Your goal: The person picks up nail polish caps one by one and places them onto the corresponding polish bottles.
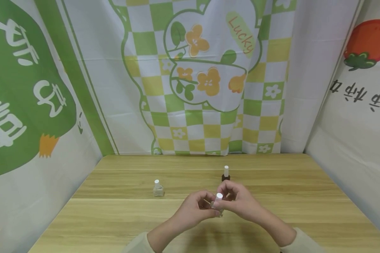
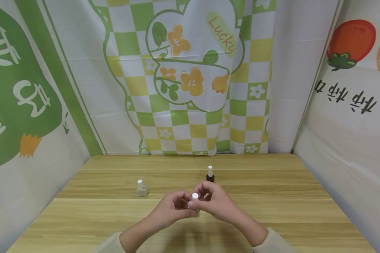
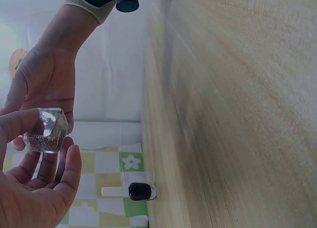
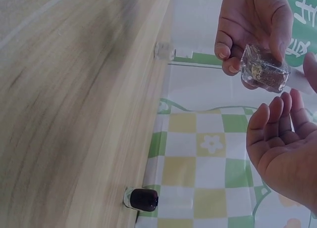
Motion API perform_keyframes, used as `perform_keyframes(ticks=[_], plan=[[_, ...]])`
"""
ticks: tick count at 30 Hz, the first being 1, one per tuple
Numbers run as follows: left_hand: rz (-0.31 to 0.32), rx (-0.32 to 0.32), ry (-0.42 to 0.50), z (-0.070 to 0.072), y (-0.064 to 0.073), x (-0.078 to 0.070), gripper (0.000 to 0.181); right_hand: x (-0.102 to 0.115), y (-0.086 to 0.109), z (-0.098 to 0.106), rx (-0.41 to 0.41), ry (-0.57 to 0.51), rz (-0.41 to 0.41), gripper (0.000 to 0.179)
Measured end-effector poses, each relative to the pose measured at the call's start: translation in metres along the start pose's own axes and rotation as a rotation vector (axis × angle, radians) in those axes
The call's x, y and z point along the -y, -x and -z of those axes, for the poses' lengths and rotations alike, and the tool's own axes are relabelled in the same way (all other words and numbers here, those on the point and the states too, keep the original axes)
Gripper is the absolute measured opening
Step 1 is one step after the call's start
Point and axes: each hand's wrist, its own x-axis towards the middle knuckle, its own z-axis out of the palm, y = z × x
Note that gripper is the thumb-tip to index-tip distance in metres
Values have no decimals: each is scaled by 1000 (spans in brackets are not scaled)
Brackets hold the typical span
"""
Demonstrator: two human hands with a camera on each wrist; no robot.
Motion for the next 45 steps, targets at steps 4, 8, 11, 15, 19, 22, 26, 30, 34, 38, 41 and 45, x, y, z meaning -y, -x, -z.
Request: perform_keyframes(ticks=[4, 8, 11, 15, 19, 22, 26, 30, 34, 38, 41, 45], plan=[[-4, 4, 13, 0, 0, 0, 23, 0, 0, 2, 3, 28, 15, 22], [-9, 2, 16, 0, -1, 0, 23, -1, 1, 5, 17, 27, 38, 25], [-6, -1, 14, 0, -1, 0, 22, -1, 1, 6, 32, 20, 63, 25], [1, -7, 12, 0, -1, 0, 22, -3, 0, 6, 54, 6, 98, 23], [10, -15, 10, 0, -1, 1, 24, -2, 0, 6, 75, -17, 131, 20], [15, -19, 7, 0, -1, 0, 24, -2, 0, 5, 75, -25, 145, 16], [18, -24, -2, 0, -1, 0, 25, -1, 0, 4, 56, -16, 115, 11], [8, -23, -3, 0, -1, -1, 26, 0, 0, 3, 42, -21, 66, 8], [-3, -22, -3, 0, -1, 0, 25, 0, -1, 1, 30, -27, 28, 10], [-10, -13, -6, 0, 0, 0, 25, -1, -1, -1, 15, -21, 7, 13], [-14, -1, -4, 0, 0, 0, 25, 0, -1, -2, 7, -21, -2, 15], [-17, 6, 4, 0, 0, 0, 26, -1, 0, -3, -2, -15, -10, 17]])
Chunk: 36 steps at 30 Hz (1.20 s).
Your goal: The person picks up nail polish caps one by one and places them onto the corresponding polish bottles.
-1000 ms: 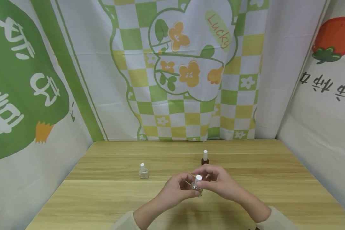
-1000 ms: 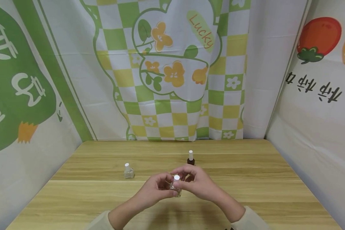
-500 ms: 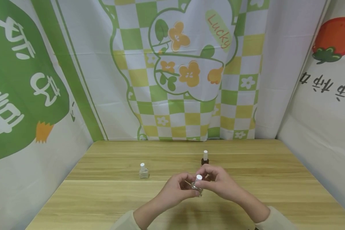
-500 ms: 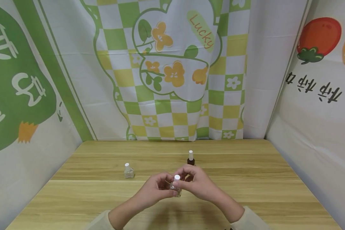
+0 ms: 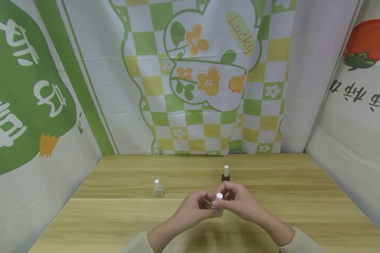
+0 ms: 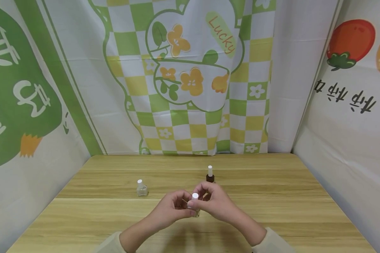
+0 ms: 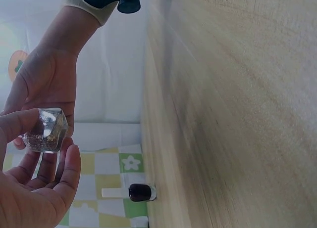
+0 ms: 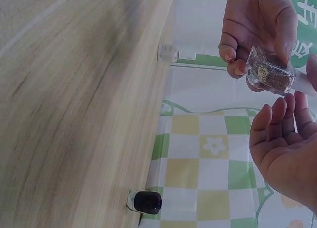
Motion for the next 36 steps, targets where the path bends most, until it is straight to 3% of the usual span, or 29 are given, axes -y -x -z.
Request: perform_keyframes(ticks=[11, 18, 25, 36], plan=[[19, -14, 3, 0, 0, 0, 25, 2, 2, 4, -17, 15, -1, 20], [25, -21, 16, 1, 0, 0, 24, 3, 3, 11, 33, -4, 61, 26], [27, -27, 13, 0, 0, -1, 24, 2, 3, 11, 43, 10, 105, 20], [26, -38, -1, -1, 0, -1, 23, 3, 4, 9, 26, -2, 57, 14]])
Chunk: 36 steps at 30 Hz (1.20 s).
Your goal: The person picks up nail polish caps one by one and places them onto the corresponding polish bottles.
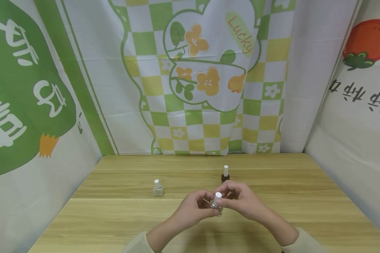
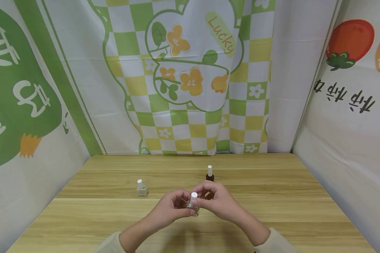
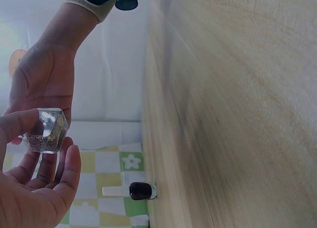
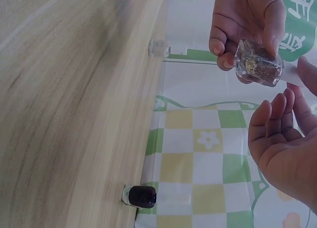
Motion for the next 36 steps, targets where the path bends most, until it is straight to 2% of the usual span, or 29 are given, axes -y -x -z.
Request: perform_keyframes(ticks=[8, 22, 28, 31, 36], plan=[[-3, -3, -10, -1, 0, -1, 23, 0, 0, -2, -29, 3, -52, 13], [-20, 13, -9, -1, 0, -2, 22, 3, 0, -7, -68, 22, -79, 18], [-14, 17, -1, -1, 0, -1, 22, 3, 0, -5, -55, 27, -84, 19], [-11, 16, 4, 0, 0, -1, 23, 4, 0, -3, -30, 43, -56, 21], [-10, 13, 1, 0, 0, 0, 24, 4, -1, 0, 33, 93, 67, 21]])
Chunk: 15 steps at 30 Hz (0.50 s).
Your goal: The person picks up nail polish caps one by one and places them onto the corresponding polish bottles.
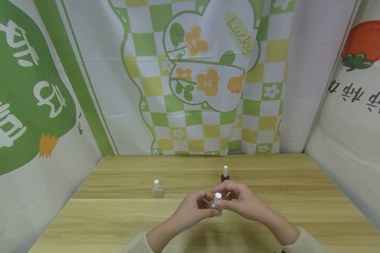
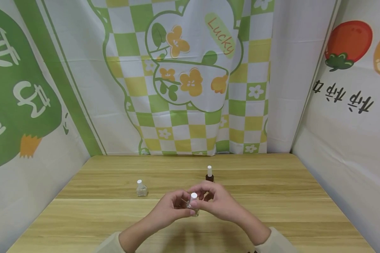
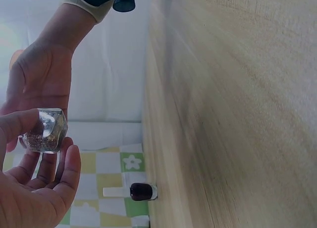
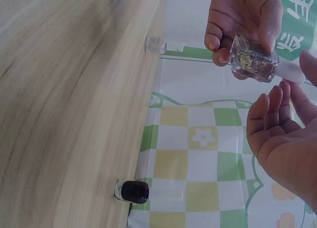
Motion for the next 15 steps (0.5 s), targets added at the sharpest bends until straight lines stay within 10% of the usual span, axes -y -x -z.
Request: perform_keyframes(ticks=[15], plan=[[-16, 10, 11, -1, -1, 1, 24, -1, 0, -3, -37, -3, -43, 8]])
